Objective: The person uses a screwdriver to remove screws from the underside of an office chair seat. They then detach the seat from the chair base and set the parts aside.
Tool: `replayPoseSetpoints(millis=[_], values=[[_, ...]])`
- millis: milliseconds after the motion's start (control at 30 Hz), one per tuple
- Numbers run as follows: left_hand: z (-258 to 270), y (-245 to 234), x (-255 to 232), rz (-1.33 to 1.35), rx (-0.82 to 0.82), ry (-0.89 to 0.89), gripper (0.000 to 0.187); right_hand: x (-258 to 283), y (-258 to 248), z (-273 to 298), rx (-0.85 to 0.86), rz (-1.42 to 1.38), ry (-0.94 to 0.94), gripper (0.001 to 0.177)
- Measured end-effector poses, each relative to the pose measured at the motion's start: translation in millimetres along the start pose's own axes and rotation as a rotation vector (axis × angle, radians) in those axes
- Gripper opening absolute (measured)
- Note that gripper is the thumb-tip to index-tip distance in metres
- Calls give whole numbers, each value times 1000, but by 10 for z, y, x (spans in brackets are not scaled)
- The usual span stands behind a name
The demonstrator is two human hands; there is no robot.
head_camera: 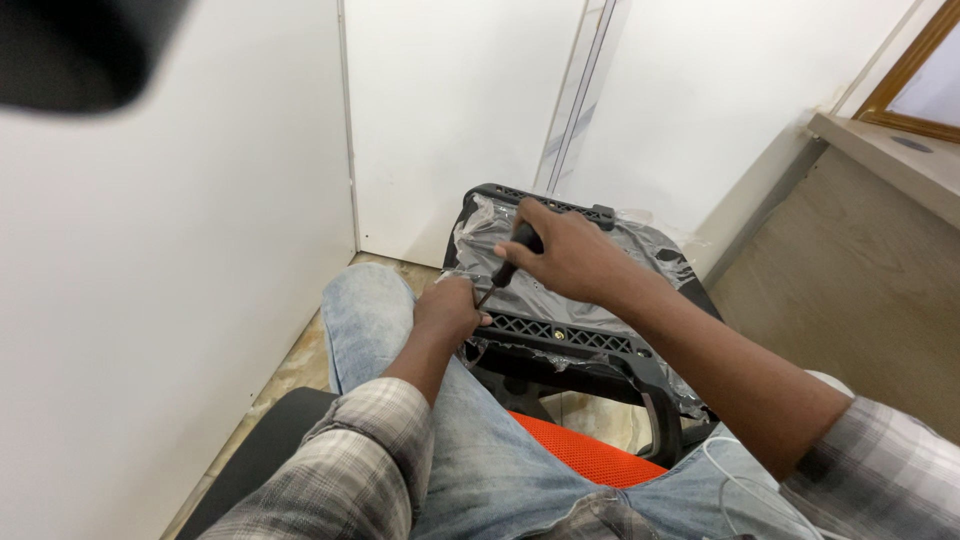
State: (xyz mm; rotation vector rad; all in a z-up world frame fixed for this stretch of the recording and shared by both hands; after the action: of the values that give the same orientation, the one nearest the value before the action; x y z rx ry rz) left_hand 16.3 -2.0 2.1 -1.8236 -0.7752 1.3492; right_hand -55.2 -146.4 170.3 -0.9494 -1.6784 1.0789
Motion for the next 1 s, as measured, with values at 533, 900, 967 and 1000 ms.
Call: replayPoseSetpoints(millis=[533,900,967,1000], values=[[-2,40,-165,-215,139,-29,61,-2001,1102,797,390,-336,567,36],[-261,183,-249,-256,5,-152,38,-3064,757,350,-81,-533,822,47],[-288,171,-286,-243,10,-168,40,-3177,854,450,-51,-445,852,46],[-269,175,-292,-232,14,-179,42,-3223,913,504,-11,-372,850,46]])
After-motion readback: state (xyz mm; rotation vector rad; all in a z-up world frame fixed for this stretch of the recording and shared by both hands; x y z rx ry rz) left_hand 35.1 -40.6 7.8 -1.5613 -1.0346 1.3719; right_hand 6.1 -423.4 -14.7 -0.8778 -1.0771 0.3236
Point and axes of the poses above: each hand's wrist, its own z-axis away from the middle knuckle, its own y-axis out of the palm, x = y × z, the point moved 2 cm from there along -z, towards the middle knuckle, and after that the axes turned 7 degrees about y, right-handed, at the moved point
